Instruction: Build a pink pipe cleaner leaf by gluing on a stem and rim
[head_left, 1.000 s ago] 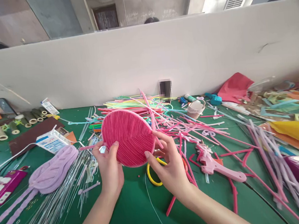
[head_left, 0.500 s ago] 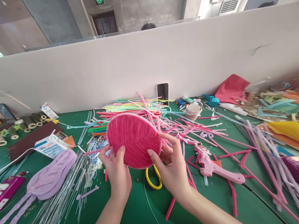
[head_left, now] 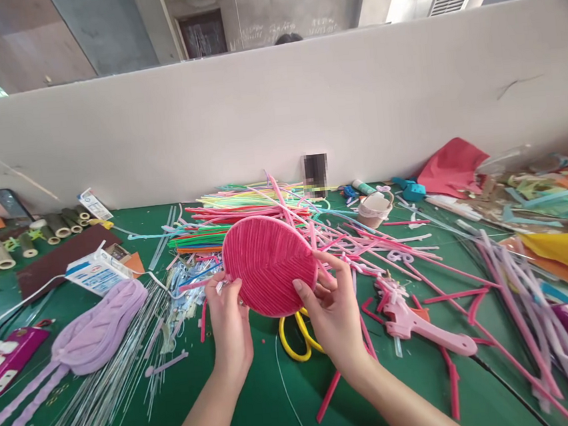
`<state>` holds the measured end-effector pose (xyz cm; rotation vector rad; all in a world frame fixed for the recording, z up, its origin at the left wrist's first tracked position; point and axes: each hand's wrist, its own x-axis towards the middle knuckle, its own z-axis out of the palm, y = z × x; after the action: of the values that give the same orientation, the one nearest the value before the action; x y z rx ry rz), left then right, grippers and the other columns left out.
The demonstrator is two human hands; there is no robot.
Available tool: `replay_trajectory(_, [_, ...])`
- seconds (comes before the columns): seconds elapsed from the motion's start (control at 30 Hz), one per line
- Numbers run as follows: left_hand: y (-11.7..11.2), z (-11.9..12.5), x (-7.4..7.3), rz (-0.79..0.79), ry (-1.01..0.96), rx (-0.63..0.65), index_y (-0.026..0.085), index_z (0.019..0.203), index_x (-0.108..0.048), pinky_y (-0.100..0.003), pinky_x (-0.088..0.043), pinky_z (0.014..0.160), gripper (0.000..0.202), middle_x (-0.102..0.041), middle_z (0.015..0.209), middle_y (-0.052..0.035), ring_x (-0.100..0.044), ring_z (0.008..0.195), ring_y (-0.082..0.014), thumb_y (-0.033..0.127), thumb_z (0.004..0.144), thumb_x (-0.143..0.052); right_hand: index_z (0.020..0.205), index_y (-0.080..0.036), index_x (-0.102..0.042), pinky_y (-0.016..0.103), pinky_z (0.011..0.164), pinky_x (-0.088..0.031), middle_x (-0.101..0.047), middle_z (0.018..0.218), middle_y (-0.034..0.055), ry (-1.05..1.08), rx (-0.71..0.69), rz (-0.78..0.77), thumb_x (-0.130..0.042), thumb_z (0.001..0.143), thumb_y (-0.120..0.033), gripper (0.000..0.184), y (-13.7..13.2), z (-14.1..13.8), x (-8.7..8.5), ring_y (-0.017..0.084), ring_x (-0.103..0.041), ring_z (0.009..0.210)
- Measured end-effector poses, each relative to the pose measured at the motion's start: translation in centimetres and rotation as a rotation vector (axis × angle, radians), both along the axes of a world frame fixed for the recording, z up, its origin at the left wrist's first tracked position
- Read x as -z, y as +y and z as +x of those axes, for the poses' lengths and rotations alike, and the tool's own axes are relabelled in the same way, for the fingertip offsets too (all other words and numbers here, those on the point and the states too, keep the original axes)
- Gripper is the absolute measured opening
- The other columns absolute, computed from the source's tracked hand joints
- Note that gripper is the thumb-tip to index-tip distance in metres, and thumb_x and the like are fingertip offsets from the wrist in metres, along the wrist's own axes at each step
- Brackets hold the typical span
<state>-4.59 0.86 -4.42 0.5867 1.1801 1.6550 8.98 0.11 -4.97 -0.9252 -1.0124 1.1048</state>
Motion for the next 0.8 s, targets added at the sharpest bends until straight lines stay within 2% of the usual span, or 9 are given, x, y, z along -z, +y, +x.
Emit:
replay_trajectory(0.2, [-0.2,-0.9,-1.5,-0.059,0.117,0.246,0.030,0.132,-0.048,-0.033,-0.052,0.083,0.043,-0.068,0.118,-0.0051,-0.064,0.111,-0.0234,0.037,0.090,-0.058,0.121,-0.031,-0.045,0.040,0.075,-0.061,-0.069,0.111,0.0077,-0.039,0.070,-0.015,-0.068,0.086,-0.037,0.043,1.0,1.8,-1.1,0.025,-0.072,0.095])
replay_trajectory(0.33, [-0.8,-3.0,-3.5,-0.153,0.271,0.515,0.034,0.141,-0.045,-0.034,-0.051,0.092,0.055,-0.055,0.143,-0.0066,-0.057,0.125,-0.0252,0.046,0.089,-0.061,0.120,-0.031,-0.046,0.041,0.071,-0.062,-0.069,0.105,0.0067,-0.109,0.065,-0.021,-0.070,0.084,-0.041,0.045,1.6,3.8,-2.4,0.025,-0.072,0.093])
replay_trajectory(0.4, [-1.2,-4.9,-4.9,-0.230,0.382,0.638,0.036,0.144,-0.043,-0.034,-0.053,0.091,0.063,-0.055,0.144,-0.0080,-0.062,0.120,-0.0260,0.049,0.087,-0.065,0.119,-0.032,-0.046,0.040,0.070,-0.062,-0.070,0.101,0.0055,-0.135,0.033,-0.031,-0.072,0.082,-0.042,0.046,2.0,5.2,-3.1,0.026,-0.072,0.091])
replay_trajectory(0.47, [-1.6,-7.1,-6.6,-0.277,0.531,0.719,0.034,0.145,-0.044,-0.033,-0.057,0.074,0.070,-0.069,0.122,-0.0104,-0.072,0.095,-0.0255,0.052,0.082,-0.069,0.120,-0.032,-0.047,0.040,0.071,-0.061,-0.071,0.097,0.0040,-0.160,-0.016,-0.051,-0.075,0.080,-0.043,0.050,2.5,7.0,-4.0,0.025,-0.072,0.088])
replay_trajectory(0.53, [-1.7,-9.1,-8.1,-0.239,0.687,0.667,0.025,0.128,-0.061,-0.026,-0.050,0.049,0.057,-0.074,0.086,-0.0074,-0.068,0.063,-0.0201,0.057,0.081,-0.067,0.120,-0.032,-0.049,0.040,0.070,-0.061,-0.071,0.093,0.0025,-0.179,-0.104,-0.090,-0.078,0.077,-0.044,0.053,3.1,8.9,-5.1,0.023,-0.072,0.082])
replay_trajectory(0.6, [-1.4,-10.4,-8.9,-0.111,0.801,0.528,0.025,0.110,-0.070,-0.022,-0.045,0.046,0.041,-0.068,0.071,-0.0019,-0.059,0.055,-0.0143,0.052,0.080,-0.071,0.119,-0.031,-0.051,0.036,0.068,-0.060,-0.072,0.090,0.0012,-0.201,-0.208,-0.134,-0.080,0.075,-0.042,0.054,3.7,10.6,-6.3,0.020,-0.071,0.076])
replay_trajectory(0.7, [-0.4,-10.1,-8.2,0.009,0.906,0.488,0.025,0.098,-0.074,-0.023,-0.051,0.059,0.031,-0.069,0.085,-0.0032,-0.063,0.070,-0.0156,0.045,0.074,-0.079,0.120,-0.031,-0.053,0.029,0.064,-0.057,-0.072,0.086,-0.0011,-0.191,-0.332,-0.196,-0.082,0.074,-0.038,0.055,4.8,12.0,-7.4,0.016,-0.069,0.073])
replay_trajectory(0.73, [-0.1,-9.5,-7.5,0.036,0.908,0.529,0.026,0.104,-0.074,-0.025,-0.054,0.066,0.036,-0.071,0.094,-0.0046,-0.065,0.080,-0.0187,0.045,0.073,-0.080,0.121,-0.031,-0.053,0.027,0.062,-0.055,-0.072,0.084,-0.0020,-0.182,-0.363,-0.218,-0.083,0.073,-0.037,0.056,5.1,12.1,-7.6,0.015,-0.068,0.072])
replay_trajectory(0.8, [0.4,-8.0,-6.0,0.123,0.877,0.577,0.033,0.132,-0.060,-0.031,-0.056,0.076,0.067,-0.067,0.120,-0.0066,-0.065,0.100,-0.0245,0.044,0.070,-0.083,0.122,-0.031,-0.054,0.023,0.060,-0.054,-0.072,0.084,-0.0029,-0.166,-0.428,-0.266,-0.084,0.072,-0.035,0.058,5.7,12.2,-7.7,0.013,-0.067,0.070])
